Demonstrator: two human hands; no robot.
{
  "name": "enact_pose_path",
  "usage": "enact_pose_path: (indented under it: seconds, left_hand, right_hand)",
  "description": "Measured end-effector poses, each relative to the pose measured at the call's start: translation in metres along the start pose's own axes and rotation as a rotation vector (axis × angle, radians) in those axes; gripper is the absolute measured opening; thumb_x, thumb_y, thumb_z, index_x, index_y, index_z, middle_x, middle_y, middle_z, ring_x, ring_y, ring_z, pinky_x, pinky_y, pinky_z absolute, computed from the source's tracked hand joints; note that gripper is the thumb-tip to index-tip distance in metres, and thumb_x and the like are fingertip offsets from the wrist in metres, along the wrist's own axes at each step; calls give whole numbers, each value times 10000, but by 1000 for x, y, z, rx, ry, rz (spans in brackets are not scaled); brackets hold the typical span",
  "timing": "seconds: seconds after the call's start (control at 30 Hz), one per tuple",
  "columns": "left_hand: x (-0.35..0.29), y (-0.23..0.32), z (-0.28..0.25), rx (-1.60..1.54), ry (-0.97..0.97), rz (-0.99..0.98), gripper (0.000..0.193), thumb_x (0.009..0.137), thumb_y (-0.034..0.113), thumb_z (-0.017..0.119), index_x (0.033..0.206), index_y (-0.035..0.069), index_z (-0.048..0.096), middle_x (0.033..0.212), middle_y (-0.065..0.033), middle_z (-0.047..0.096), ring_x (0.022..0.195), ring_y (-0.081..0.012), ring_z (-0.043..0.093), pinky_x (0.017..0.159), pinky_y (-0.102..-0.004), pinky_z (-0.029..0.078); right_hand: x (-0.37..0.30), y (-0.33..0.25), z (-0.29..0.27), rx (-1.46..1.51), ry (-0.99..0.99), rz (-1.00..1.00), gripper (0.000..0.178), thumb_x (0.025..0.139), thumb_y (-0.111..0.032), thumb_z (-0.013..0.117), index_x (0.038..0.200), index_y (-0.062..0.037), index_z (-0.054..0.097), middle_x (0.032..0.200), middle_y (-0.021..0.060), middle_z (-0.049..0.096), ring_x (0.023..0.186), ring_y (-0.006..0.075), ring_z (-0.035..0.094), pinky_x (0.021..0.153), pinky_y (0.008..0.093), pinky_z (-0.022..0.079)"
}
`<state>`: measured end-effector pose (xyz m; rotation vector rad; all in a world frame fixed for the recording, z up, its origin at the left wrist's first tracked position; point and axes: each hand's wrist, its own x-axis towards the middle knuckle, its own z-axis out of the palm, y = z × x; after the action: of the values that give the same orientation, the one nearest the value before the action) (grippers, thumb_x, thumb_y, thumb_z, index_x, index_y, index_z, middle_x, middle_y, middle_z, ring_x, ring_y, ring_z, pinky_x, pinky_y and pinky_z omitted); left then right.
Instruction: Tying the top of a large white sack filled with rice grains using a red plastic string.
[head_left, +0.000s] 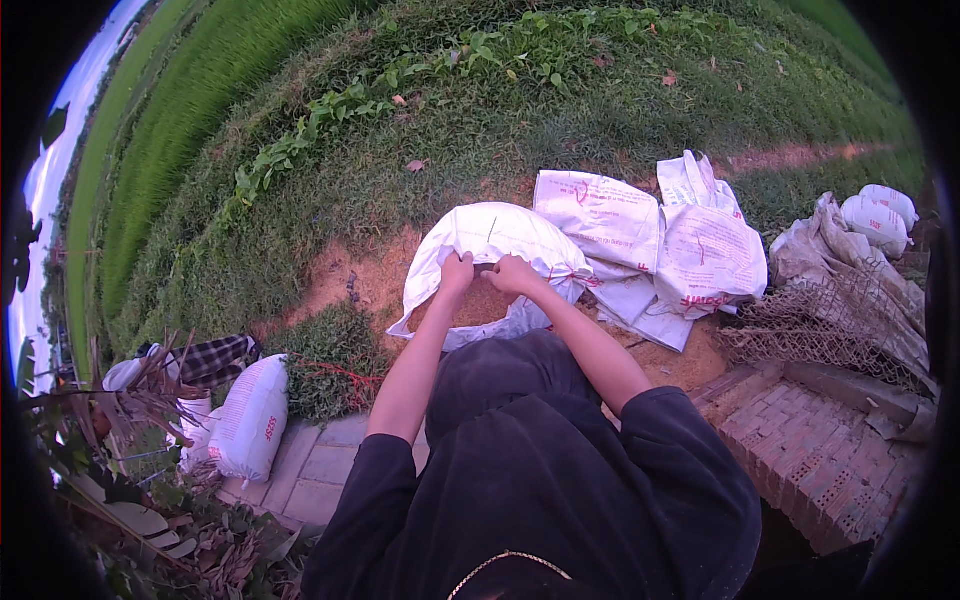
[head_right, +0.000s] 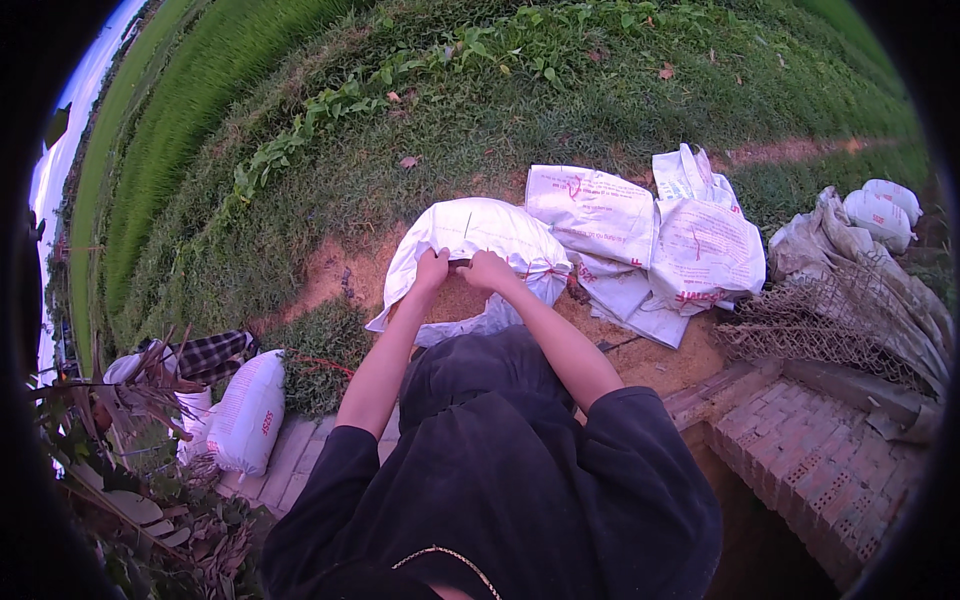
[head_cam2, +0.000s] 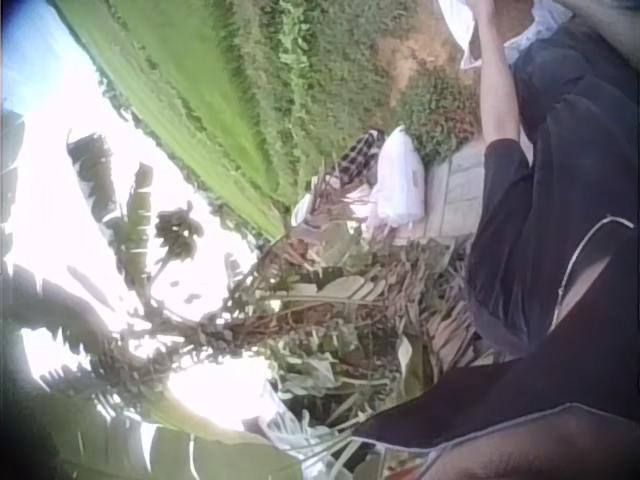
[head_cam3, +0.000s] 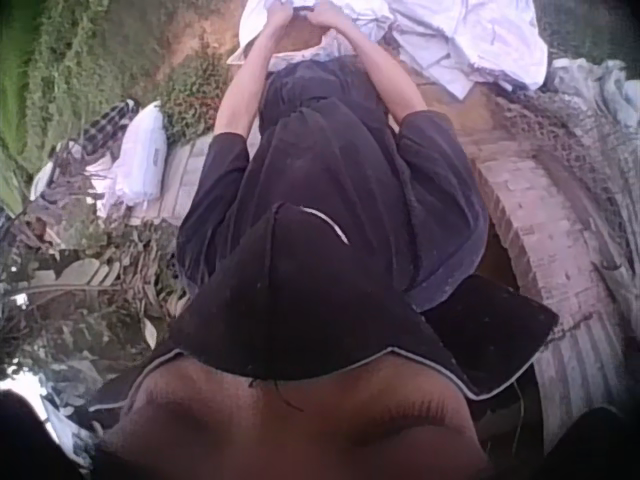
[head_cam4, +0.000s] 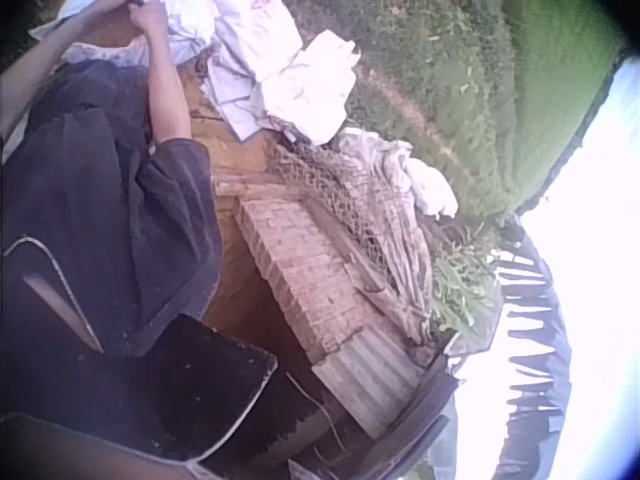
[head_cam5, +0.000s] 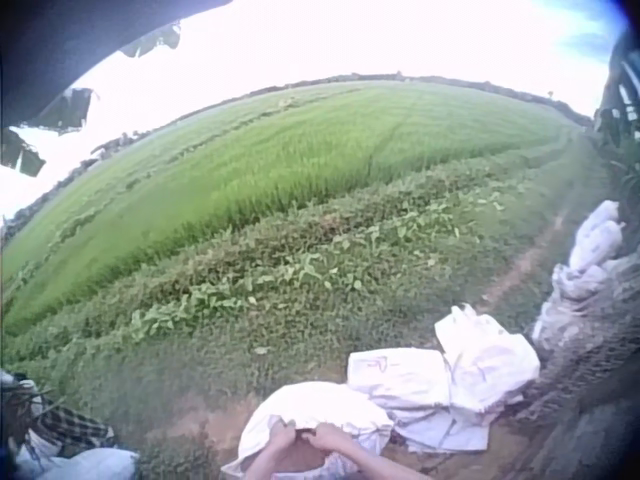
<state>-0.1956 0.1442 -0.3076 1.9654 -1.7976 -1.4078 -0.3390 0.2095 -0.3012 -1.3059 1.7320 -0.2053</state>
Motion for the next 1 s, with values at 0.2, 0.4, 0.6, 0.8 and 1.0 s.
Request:
enact_pose_path:
  seconds: [0.2,0.4,0.6,0.8,1.0]
  left_hand:
    - [4,3,2,-348,-143,-179,489,921,246,542,1263,-102,504,1215,-293,585,1143,-402,575,988,-421,433]
    - [-9,2,-11,122,22,45,519,923,303,523,1242,-107,518,1199,-313,586,1084,-427,605,940,-479,464]
    - [-24,26,-13,370,-61,-4,503,918,367,495,1166,-63,579,1155,-301,612,1111,-438,583,963,-485,449]
    - [-28,9,1,443,-58,-80,501,925,410,492,1170,-12,603,1174,-257,623,1122,-424,587,967,-515,446]
    - [-39,14,6,529,-94,-130,487,928,420,493,1162,12,620,1177,-239,630,1112,-409,600,953,-521,455]
  right_hand:
    - [36,-7,-46,341,320,180,412,922,-391,587,920,8,692,707,118,685,548,191,670,530,323,538]
    - [64,-7,-56,500,170,-95,367,970,-320,535,870,12,654,634,77,635,491,149,626,462,282,501]
    - [54,34,-101,743,341,-43,375,1005,-288,488,812,6,622,634,64,631,488,135,627,439,263,495]
    - [45,27,-94,669,584,-53,394,992,-307,510,781,7,621,599,75,626,481,144,635,448,274,494]
    - [42,64,-84,891,657,175,388,1003,-310,481,803,-10,627,620,77,630,485,158,629,444,286,486]
